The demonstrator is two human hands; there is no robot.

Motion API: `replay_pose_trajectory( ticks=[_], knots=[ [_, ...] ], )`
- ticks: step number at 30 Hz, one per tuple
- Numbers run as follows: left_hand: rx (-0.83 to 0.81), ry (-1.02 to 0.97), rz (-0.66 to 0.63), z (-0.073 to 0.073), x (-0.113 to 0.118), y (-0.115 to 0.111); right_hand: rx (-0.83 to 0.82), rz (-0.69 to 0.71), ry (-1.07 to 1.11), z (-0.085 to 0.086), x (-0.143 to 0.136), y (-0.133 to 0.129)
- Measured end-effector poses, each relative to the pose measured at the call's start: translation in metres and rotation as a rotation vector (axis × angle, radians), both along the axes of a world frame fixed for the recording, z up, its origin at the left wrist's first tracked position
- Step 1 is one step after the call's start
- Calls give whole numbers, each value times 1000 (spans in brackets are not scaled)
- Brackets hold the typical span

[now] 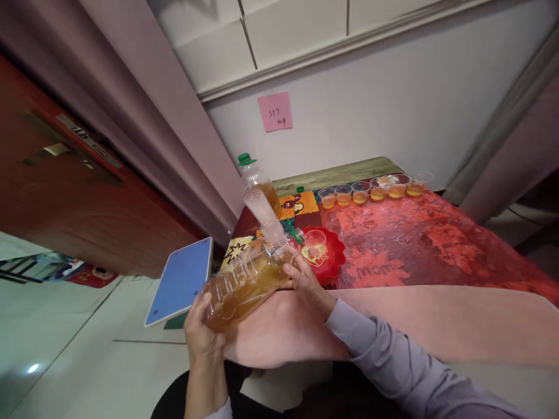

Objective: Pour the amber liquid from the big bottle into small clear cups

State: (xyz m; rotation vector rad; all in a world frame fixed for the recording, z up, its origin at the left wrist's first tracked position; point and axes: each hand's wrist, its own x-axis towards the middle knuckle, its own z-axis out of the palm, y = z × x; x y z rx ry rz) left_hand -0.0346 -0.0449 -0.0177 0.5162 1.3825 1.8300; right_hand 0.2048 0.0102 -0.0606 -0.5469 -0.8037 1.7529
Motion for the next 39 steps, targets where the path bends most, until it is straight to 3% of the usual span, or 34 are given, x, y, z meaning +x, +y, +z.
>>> replay_pose_trajectory(
  ticks=[6, 15, 26, 39],
  knots=[
    [-7, 26, 67, 11, 5, 0, -21, -2, 42, 0, -1, -1],
    [-3, 71, 58, 22, 11, 2, -54, -1, 61, 10, 2, -4],
    [-90, 79, 148, 51, 34, 2, -89, -21, 98, 16, 1, -5],
    [-129, 143, 145, 57, 33, 4, -82, -26, 125, 16, 2, -5]
  ],
)
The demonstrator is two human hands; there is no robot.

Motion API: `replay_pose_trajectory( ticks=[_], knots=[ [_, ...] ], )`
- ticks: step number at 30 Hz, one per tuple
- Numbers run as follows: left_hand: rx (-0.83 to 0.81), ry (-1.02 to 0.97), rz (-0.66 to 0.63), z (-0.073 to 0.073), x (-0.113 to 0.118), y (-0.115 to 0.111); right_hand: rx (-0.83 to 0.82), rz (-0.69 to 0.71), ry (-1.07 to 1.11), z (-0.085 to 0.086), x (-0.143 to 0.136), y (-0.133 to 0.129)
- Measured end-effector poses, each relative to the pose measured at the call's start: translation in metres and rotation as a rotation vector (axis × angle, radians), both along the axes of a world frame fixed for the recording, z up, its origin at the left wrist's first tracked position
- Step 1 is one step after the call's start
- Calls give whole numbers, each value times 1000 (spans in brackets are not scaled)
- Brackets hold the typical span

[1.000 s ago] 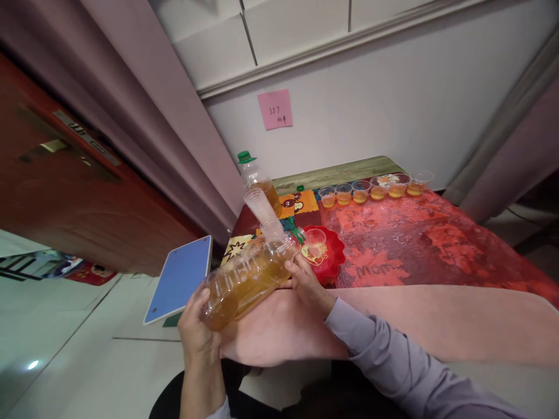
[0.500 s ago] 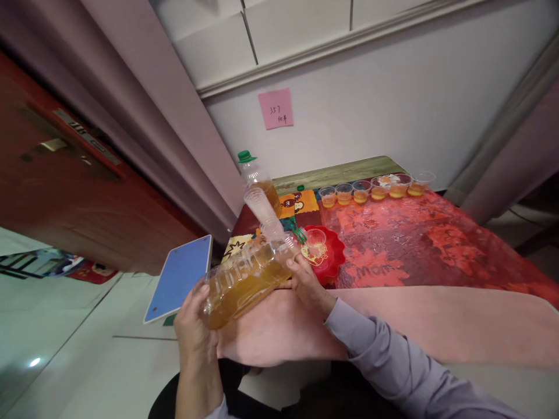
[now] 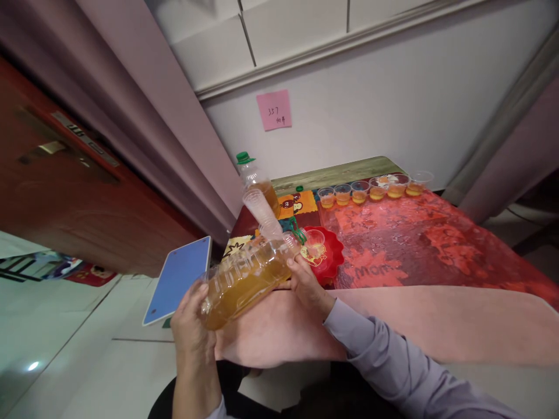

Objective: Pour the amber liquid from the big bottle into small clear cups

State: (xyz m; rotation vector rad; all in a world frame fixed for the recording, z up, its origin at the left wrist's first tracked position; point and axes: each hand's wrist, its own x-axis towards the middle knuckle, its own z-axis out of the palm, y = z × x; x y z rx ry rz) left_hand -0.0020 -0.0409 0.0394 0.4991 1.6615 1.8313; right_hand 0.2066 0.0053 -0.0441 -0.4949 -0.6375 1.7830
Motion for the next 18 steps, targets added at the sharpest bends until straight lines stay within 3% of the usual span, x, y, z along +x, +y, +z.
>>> replay_pose_trajectory(
  ticks=[18],
  knots=[
    [-17, -29, 40, 9, 7, 0, 24, 4, 12, 1, 1, 0]
  ],
)
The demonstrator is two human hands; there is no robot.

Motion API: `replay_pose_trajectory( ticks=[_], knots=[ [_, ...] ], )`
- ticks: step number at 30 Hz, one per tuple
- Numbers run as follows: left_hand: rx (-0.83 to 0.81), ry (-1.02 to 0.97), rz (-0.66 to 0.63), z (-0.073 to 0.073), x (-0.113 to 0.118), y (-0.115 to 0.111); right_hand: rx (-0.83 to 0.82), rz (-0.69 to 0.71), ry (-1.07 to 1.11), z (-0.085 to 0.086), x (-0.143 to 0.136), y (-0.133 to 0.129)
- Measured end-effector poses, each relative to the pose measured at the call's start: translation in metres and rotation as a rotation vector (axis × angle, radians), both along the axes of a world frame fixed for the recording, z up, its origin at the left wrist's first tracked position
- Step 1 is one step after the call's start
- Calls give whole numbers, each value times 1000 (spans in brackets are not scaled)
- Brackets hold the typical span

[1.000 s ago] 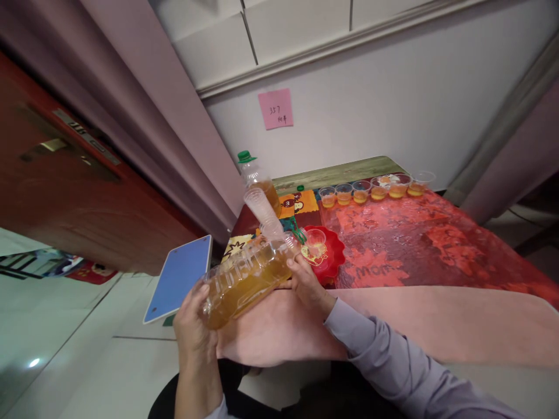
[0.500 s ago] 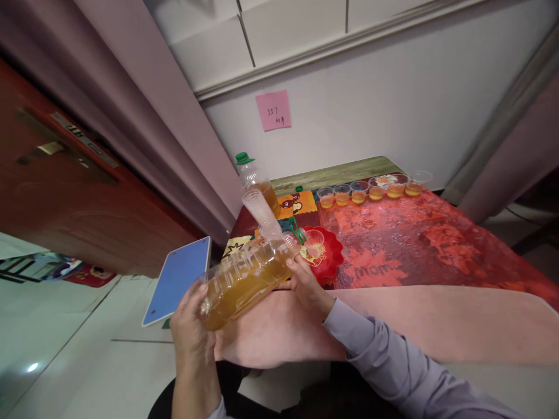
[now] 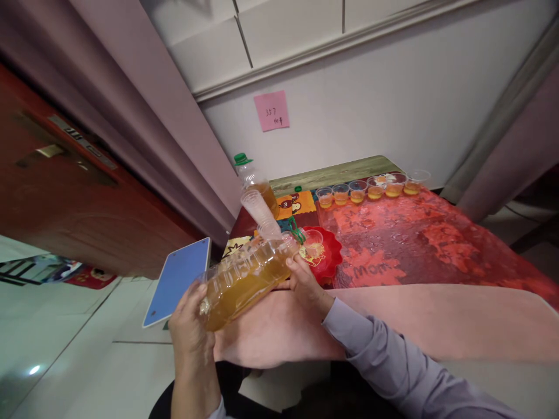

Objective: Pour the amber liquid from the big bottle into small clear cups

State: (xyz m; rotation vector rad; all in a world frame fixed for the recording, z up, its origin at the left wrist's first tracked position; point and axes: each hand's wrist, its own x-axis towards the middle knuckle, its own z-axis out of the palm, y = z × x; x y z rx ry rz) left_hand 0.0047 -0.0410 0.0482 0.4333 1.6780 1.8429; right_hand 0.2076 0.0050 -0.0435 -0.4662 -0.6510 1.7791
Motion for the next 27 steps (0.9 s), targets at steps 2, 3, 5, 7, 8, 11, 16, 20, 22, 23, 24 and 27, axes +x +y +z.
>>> replay_pose_trajectory(
  ticks=[2, 3, 5, 7, 8, 11, 16, 20, 22, 23, 24, 27],
  knots=[
    [-4, -5, 12, 1, 2, 0, -4, 4, 10, 1, 0, 0],
    [-4, -5, 16, 2, 2, 0, -7, 8, 14, 1, 0, 0],
    [6, 5, 17, 3, 3, 0, -13, 12, 15, 1, 0, 0],
    [17, 25, 4, 3, 3, 0, -17, 9, 7, 2, 1, 0],
    [17, 34, -5, 3, 3, 0, -18, 7, 4, 2, 1, 0],
    [9, 43, -15, 3, 3, 0, -16, 2, 6, 4, 2, 0],
    [13, 37, 9, 5, 4, 0, -24, -11, 4, 4, 2, 0],
    [9, 66, -14, 6, 4, -1, -20, -15, -1, 5, 2, 0],
    [5, 56, -13, 6, 4, -1, -15, -15, 3, 4, 1, 0],
    [3, 50, -10, 6, 4, -1, -15, -18, 9, 4, 1, 0],
    [6, 46, -4, 6, 5, 0, -17, -20, 14, 3, 1, 0],
    [22, 49, 6, 8, 7, 1, -20, -18, 28, 1, -1, 1]
  ],
)
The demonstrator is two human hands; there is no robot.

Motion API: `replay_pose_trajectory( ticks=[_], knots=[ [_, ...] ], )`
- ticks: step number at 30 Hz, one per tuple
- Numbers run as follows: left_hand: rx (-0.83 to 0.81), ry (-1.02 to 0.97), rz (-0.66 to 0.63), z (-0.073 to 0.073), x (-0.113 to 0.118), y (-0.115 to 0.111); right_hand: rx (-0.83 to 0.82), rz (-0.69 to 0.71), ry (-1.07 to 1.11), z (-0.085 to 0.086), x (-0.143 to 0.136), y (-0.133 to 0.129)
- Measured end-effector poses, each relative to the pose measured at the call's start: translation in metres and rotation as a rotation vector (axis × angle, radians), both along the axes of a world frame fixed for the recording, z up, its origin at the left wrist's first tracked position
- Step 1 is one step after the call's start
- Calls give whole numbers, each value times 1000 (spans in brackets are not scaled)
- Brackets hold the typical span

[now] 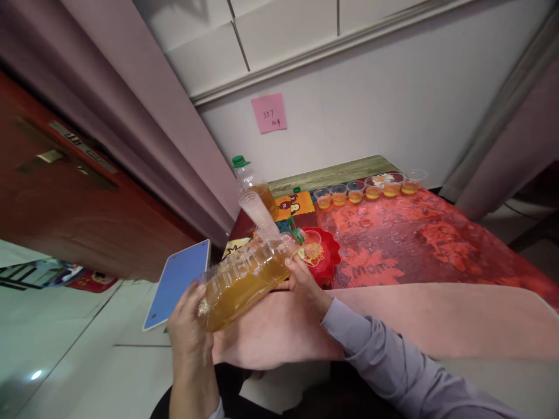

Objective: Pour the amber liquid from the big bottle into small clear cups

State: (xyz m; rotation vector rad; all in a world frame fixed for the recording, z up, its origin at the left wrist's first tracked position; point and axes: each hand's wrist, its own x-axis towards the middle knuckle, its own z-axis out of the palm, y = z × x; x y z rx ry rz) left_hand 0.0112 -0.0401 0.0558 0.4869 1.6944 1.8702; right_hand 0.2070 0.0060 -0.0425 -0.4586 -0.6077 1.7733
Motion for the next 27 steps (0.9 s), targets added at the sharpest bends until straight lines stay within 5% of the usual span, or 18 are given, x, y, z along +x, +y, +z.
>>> replay_pose_trajectory(
  ticks=[27],
  knots=[
    [-6, -21, 13, -2, -2, -1, 4, 24, -4, -4, -1, 1]
  ],
)
